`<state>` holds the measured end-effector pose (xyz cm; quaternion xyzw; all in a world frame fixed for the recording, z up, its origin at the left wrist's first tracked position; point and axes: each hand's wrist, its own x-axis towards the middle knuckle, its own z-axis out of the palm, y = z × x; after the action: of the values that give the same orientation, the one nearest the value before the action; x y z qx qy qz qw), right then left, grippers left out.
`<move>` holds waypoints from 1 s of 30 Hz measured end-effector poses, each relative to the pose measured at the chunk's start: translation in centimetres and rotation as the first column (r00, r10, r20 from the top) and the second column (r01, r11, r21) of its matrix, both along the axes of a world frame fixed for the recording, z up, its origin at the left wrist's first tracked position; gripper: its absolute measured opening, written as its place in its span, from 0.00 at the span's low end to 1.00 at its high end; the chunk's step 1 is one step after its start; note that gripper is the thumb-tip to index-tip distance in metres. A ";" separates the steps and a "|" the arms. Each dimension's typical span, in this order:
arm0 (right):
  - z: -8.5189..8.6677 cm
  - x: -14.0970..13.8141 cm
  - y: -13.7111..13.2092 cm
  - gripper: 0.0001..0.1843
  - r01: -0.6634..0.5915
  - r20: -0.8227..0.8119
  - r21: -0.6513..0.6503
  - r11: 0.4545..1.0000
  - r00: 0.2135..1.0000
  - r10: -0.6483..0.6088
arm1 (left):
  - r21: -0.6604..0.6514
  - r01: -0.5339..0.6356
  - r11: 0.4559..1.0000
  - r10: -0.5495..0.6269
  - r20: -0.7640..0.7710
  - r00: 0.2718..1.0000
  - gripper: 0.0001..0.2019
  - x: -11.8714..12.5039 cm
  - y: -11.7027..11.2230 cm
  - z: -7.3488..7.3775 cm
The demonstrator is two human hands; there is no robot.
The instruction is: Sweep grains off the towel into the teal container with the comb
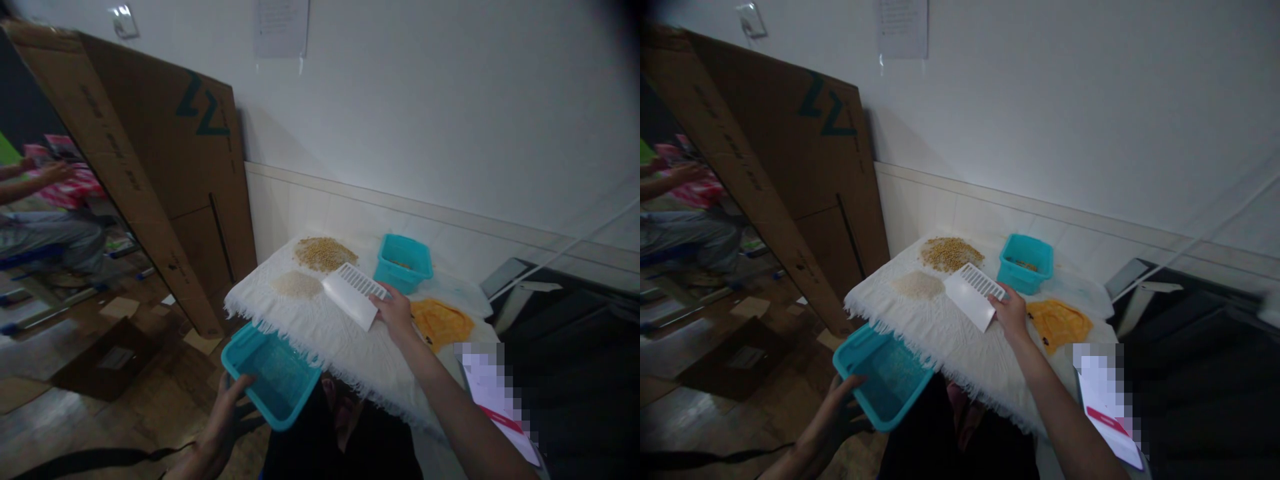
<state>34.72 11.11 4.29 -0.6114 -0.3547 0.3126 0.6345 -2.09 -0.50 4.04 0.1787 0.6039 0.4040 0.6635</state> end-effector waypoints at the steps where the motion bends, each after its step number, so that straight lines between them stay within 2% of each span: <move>1: -0.1 -0.1 -0.4 0.40 -0.011 -0.003 -0.006 1.000 1.000 0.011 | 0.005 0.007 1.000 -0.007 -0.002 1.000 0.36 -0.1 0.0 0.0; 12: 0.1 -3.3 -3.7 0.39 -0.127 0.033 -0.024 0.992 0.991 0.128 | 0.033 0.031 0.999 -0.033 0.038 0.999 0.37 -0.9 0.0 -0.9; 15: 0.6 -3.3 -4.2 0.40 -0.118 0.047 -0.006 0.993 0.992 0.118 | 0.054 0.050 0.997 -0.051 0.032 0.998 0.38 -1.0 -0.1 -0.9; 18: 0.8 -2.1 -4.5 0.42 -0.052 0.047 0.016 0.999 0.998 0.051 | 0.057 0.057 0.997 -0.060 0.040 0.997 0.38 -1.0 -0.2 -0.4; 23: -0.2 -1.2 -5.2 0.41 0.039 0.101 0.034 0.999 0.994 -0.042 | 0.093 0.069 0.993 -0.073 0.031 0.997 0.37 -1.0 -0.6 0.3; 30: -1.5 -5.1 -6.6 0.38 -0.028 0.086 0.013 1.000 0.996 0.027 | 0.101 0.055 0.993 -0.056 0.008 0.998 0.35 -1.2 -0.7 0.3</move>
<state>29.67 4.48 2.79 -0.6148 -0.3922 0.2923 0.6187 -3.26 -1.17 4.30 0.2263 0.5742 0.4162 0.6677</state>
